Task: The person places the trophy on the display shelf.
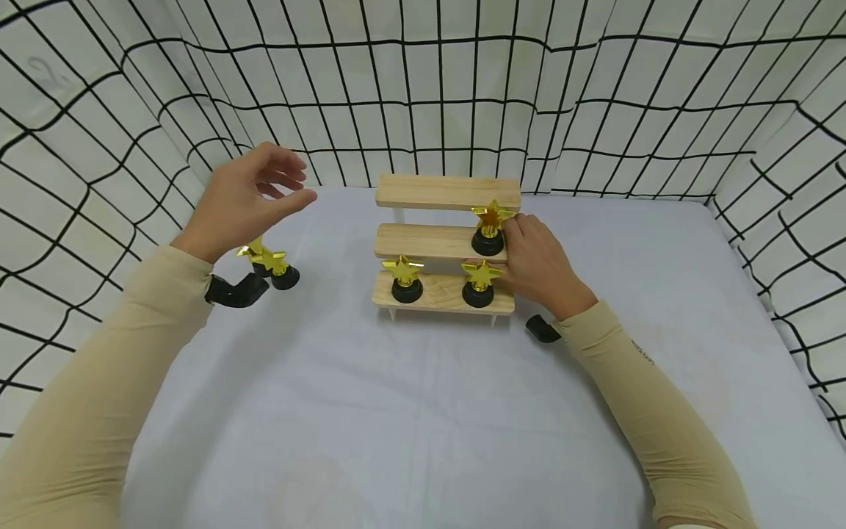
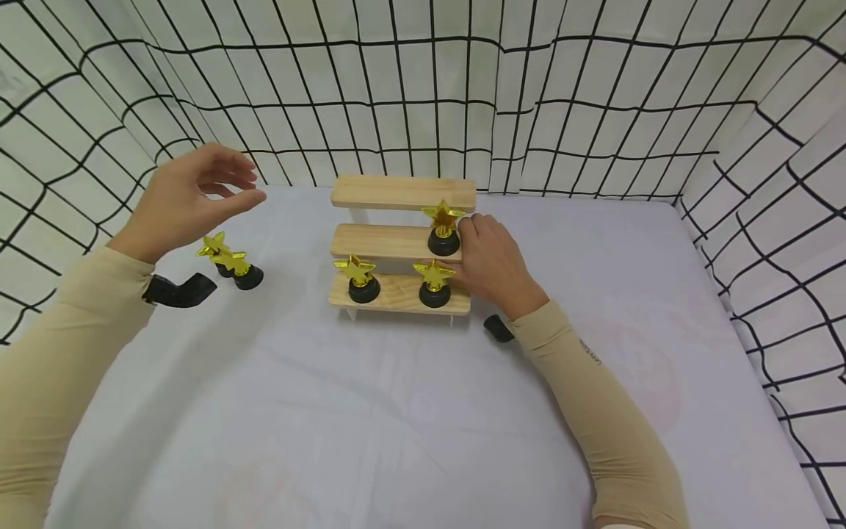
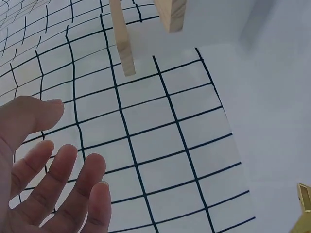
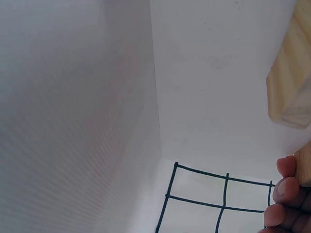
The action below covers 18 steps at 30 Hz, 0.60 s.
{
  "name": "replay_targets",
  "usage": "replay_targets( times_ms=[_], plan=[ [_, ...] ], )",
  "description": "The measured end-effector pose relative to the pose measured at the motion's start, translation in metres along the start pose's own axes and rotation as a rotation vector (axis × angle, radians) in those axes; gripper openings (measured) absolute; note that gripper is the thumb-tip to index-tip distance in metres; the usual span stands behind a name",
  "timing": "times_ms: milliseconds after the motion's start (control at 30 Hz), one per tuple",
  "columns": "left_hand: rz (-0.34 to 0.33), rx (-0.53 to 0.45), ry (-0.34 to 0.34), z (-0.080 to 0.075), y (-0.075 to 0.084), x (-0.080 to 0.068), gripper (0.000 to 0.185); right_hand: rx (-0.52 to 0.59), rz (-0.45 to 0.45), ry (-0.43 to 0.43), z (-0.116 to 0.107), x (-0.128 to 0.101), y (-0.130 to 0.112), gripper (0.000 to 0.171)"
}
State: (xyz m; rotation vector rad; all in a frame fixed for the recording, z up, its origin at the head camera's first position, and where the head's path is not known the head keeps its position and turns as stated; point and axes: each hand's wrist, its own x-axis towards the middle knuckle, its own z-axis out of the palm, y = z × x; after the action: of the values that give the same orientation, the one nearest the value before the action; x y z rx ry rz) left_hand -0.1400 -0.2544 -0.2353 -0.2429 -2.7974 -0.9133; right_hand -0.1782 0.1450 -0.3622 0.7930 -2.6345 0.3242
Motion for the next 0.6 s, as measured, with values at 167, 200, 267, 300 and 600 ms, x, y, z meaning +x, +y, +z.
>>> replay_targets(
  times_ms=[167, 200, 267, 300, 600],
  plan=[
    [-0.028, -0.024, 0.030, -0.006, -0.018, -0.004, 0.040, -0.001, 0.007, -0.005, 0.000, 0.000, 0.000, 0.107],
    [-0.030, -0.026, 0.037, -0.007, -0.022, -0.004, 0.039, -0.001, 0.010, -0.009, 0.001, 0.000, 0.000, 0.105],
    [-0.031, -0.030, 0.054, -0.008, -0.028, -0.005, 0.038, -0.003, 0.014, -0.017, 0.001, 0.000, 0.001, 0.102],
    [-0.031, -0.031, 0.062, -0.008, -0.031, -0.006, 0.038, -0.003, 0.017, -0.020, 0.001, 0.000, 0.001, 0.100],
    [-0.087, -0.038, 0.122, -0.005, -0.052, -0.012, 0.037, -0.006, 0.019, -0.020, 0.001, 0.000, 0.001, 0.091]
  ],
)
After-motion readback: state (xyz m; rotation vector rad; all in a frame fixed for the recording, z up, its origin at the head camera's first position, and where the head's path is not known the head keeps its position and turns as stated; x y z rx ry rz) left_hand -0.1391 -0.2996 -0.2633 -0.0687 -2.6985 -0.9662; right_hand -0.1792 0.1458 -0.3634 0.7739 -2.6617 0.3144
